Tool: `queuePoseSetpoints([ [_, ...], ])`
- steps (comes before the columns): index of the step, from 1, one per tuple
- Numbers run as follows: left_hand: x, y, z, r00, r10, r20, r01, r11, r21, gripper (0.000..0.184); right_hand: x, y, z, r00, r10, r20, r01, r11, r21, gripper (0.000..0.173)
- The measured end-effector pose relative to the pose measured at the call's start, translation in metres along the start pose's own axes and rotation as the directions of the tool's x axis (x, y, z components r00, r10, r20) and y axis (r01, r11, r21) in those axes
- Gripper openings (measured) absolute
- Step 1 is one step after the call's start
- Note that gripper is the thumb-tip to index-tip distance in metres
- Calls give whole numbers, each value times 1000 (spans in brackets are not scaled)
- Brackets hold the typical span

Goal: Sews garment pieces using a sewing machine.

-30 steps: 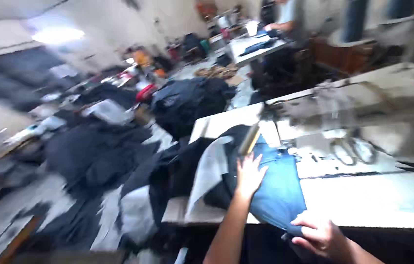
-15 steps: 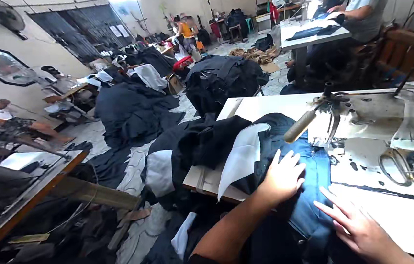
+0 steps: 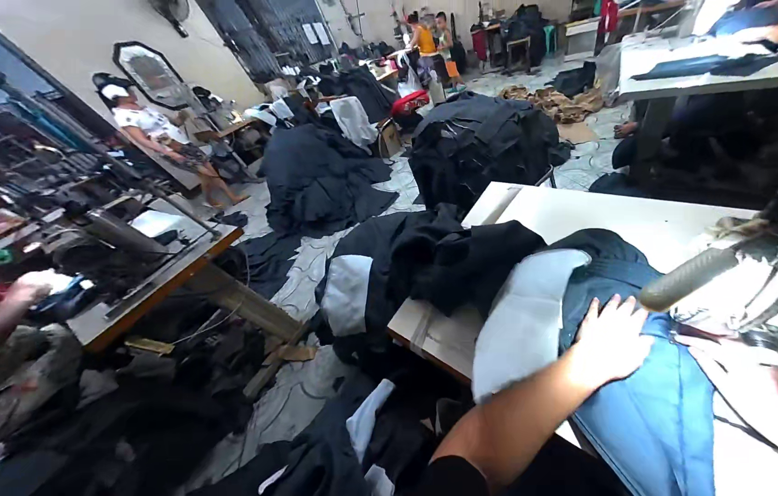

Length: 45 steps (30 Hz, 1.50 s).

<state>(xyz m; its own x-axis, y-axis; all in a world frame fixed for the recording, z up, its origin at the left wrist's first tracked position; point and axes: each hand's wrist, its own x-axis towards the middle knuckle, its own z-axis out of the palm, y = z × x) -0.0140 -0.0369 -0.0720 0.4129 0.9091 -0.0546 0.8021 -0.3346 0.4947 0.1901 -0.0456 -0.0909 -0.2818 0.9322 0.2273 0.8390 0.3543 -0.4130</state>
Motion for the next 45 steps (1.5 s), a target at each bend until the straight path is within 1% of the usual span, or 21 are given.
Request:
queuePoseSetpoints([
  [5, -5, 2, 2, 998, -9, 63, 6, 999, 34, 55, -2, 4, -2, 982, 191, 3, -190, 978, -88, 46],
  [10, -19, 7, 0, 994, -56, 93, 53, 998, 34, 57, -12, -18, -11, 993, 116, 20, -117, 993, 20, 28],
  [13, -23, 7, -6, 995, -97, 35, 97, 995, 11, 58, -2, -22, -22, 984, 148, 101, -151, 988, 22, 36],
  [17, -10, 7, -8, 980, -177, 96, 165, 979, 118, 61, 12, -28, -34, 925, 253, 283, -246, 967, -63, 44],
  [21, -21, 5, -2, 982, -165, 93, 145, 971, 192, 62, -19, -28, -27, 939, 191, 287, -191, 981, -29, 48],
  [23, -30, 10, -10, 980, -142, 142, 109, 970, 215, 61, -46, -38, -25, 934, 83, 346, -100, 994, 31, 53],
  [25, -53, 21, -20, 991, -23, 132, -2, 981, 193, 53, -84, -51, -17, 938, -65, 341, 31, 994, 106, 59],
  [27, -83, 23, -17, 977, 210, -31, -202, 966, 164, 44, -126, -67, -1, 956, -232, 178, 205, 966, 158, 61],
  [29, -110, 19, -9, 894, 429, -130, -401, 895, 192, 45, -154, -79, 11, 941, -320, 107, 303, 941, 150, 72],
  [30, -124, 18, -6, 859, 502, -99, -479, 857, 191, 54, -161, -79, 13, 937, -337, 94, 322, 936, 142, 76],
  [31, -140, 17, -2, 843, 538, -33, -528, 836, 149, 66, -165, -76, 12, 937, -337, 95, 315, 929, 193, 71],
  [33, -165, 10, 21, 820, 572, 22, -571, 813, 112, 73, -165, -64, -5, 962, -258, 89, 182, 849, 496, 35],
  [35, -172, -17, 58, 759, 640, -120, -575, 745, 336, 43, -157, -51, -31, 990, 1, 141, -110, 633, 766, 23],
  [36, -169, -29, 70, 710, 669, -220, -562, 727, 394, 33, -152, -45, -38, 990, 78, 118, -141, 589, 796, 19],
  [37, -164, -33, 71, 658, 683, -319, -581, 729, 362, 28, -146, -42, -41, 999, 46, 11, -38, 643, 765, 18],
  [38, -155, -29, 63, 608, 678, -414, -625, 730, 277, 23, -140, -44, -44, 986, -101, -134, 165, 731, 662, 18],
  [39, -149, -19, 48, 583, 652, -485, -660, 728, 185, 20, -133, -57, -52, 919, -325, -222, 393, 781, 486, 18],
  [41, -138, 3, 7, 581, 580, -570, -685, 727, 41, 16, -117, -106, -75, 677, -704, -212, 725, 689, 27, 29],
  [42, -129, 13, -17, 594, 549, -588, -676, 737, 6, 16, -107, -129, -88, 589, -795, -146, 778, 607, -161, 38],
  [43, -120, 22, -39, 619, 520, -589, -647, 763, -7, 17, -97, -145, -100, 558, -825, -97, 775, 559, -294, 36],
  [45, -107, 30, -70, 703, 472, -532, -531, 846, 49, 24, -69, -153, -120, 607, -792, -64, 717, 580, -385, 18],
])
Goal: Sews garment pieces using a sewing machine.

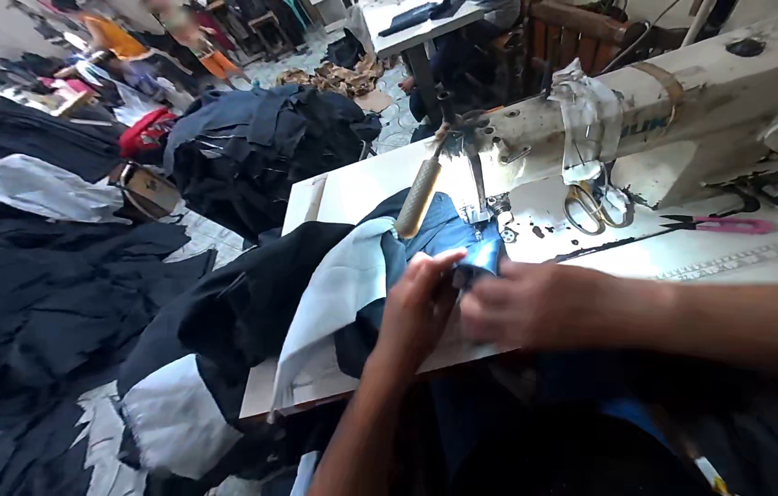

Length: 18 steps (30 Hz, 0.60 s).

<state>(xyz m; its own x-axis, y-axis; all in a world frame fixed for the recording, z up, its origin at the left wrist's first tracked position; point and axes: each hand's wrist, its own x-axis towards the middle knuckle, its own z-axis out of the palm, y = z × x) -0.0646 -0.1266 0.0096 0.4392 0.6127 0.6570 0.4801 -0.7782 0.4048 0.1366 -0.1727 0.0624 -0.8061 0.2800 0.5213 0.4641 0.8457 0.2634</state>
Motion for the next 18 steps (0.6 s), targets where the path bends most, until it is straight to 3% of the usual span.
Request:
queuePoseSetpoints([
  [4, 13, -18, -11, 995, -90, 49, 80, 980, 181, 31, 6, 52, -33, 984, -19, 179, 48, 986, -159, 14],
  [6, 12, -21, -9, 996, -87, -19, 89, 978, 187, 25, -4, 48, -36, 985, -63, 159, 94, 977, -194, 16],
  [10, 20, -16, -8, 991, -51, -125, 63, 993, 99, 19, -15, 44, -18, 980, -172, 102, 194, 941, -279, 40],
  [14, 22, -4, -9, 989, -44, -144, 46, 999, 14, 14, -4, 50, -21, 977, -205, 61, 214, 934, -285, 40],
  [18, 16, 1, -10, 972, 54, -228, -32, 994, 101, 17, 10, 42, -48, 980, -177, 92, 194, 951, -241, 36],
])
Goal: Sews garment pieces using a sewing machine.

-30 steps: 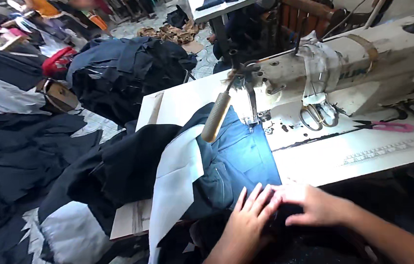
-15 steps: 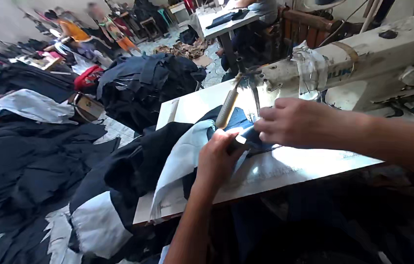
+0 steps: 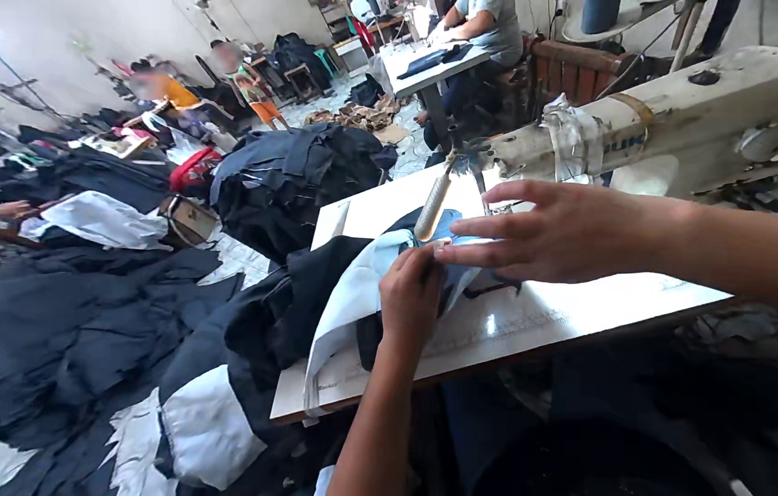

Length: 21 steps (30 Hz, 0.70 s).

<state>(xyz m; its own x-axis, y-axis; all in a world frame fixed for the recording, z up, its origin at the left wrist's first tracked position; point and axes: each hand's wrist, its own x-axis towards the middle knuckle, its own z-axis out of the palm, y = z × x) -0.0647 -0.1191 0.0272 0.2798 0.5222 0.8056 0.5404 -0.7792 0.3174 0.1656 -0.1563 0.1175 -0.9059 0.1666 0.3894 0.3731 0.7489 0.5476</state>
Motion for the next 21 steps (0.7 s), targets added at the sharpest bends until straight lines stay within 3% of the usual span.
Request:
queuePoseSetpoints([
  [5, 5, 3, 6, 995, -6, -99, -2, 997, -76, 14, 26, -12, -13, 991, 123, 57, -125, 992, 23, 22],
  [11, 9, 8, -7, 993, -117, 26, 120, 967, -225, 25, 49, -6, 10, 949, 308, -69, -305, 951, 53, 12],
  [16, -2, 7, -11, 997, -55, 51, 65, 972, -225, 31, 54, -8, 26, 928, 330, -174, -314, 942, 114, 14],
  [18, -9, 8, -5, 1000, -23, 2, 23, 986, -165, 25, 44, -11, 36, 894, 361, -266, -266, 904, 333, 12],
  [19, -13, 8, -6, 1000, 2, -4, -3, 987, -159, 22, 36, -15, 43, 878, 388, -281, -202, 832, 517, 12],
  [21, -19, 8, -13, 989, 111, 96, -88, 971, -220, 14, 8, -26, 63, 892, 432, -134, -141, 547, 825, 40],
])
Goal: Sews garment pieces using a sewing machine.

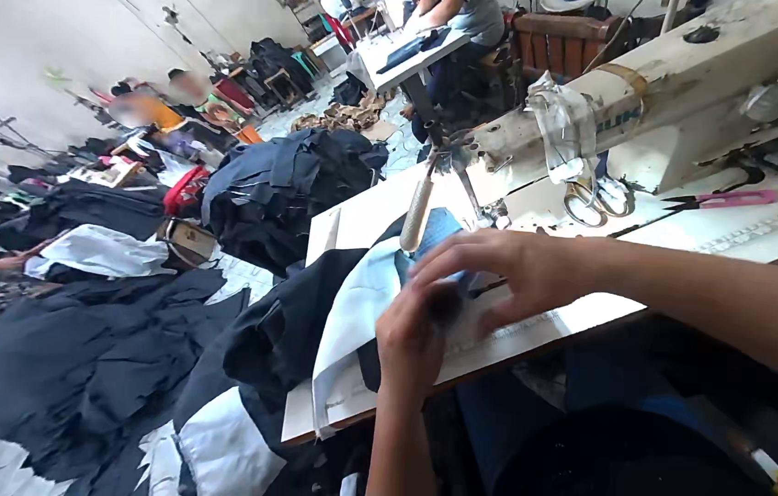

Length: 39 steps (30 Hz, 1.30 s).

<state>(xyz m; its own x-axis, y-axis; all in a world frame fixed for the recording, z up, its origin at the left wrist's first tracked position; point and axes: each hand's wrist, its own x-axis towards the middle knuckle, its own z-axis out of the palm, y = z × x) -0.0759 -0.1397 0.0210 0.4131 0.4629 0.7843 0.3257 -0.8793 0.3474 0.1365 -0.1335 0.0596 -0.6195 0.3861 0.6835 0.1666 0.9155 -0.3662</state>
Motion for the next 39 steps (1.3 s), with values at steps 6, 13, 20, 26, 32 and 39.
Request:
queuePoseSetpoints([
  [6, 9, -25, 22, 825, -3, 566, 251, 898, -361, 52, -114, 24, 72, 977, 176, -121, -210, 890, -404, 21],
  [13, -17, -68, 115, 697, -507, 507, 334, 855, 395, 46, -162, -9, 113, 841, 521, -148, -541, 810, -226, 41],
  [20, -30, -68, 115, 750, -455, 480, 287, 878, 383, 59, -106, 100, 33, 826, 554, -105, -563, 803, -197, 18],
  [26, -16, -88, 110, 658, -483, 578, 302, 872, 386, 61, -90, 130, 26, 744, 668, 8, -629, 705, -328, 13],
  [32, -20, -97, 113, 732, -409, 544, 238, 903, 358, 60, -89, 131, 29, 767, 639, -49, -613, 709, -349, 10],
  [39, -24, -97, 115, 773, -382, 506, 222, 911, 348, 52, -87, 128, 31, 768, 632, -106, -628, 710, -319, 12],
])
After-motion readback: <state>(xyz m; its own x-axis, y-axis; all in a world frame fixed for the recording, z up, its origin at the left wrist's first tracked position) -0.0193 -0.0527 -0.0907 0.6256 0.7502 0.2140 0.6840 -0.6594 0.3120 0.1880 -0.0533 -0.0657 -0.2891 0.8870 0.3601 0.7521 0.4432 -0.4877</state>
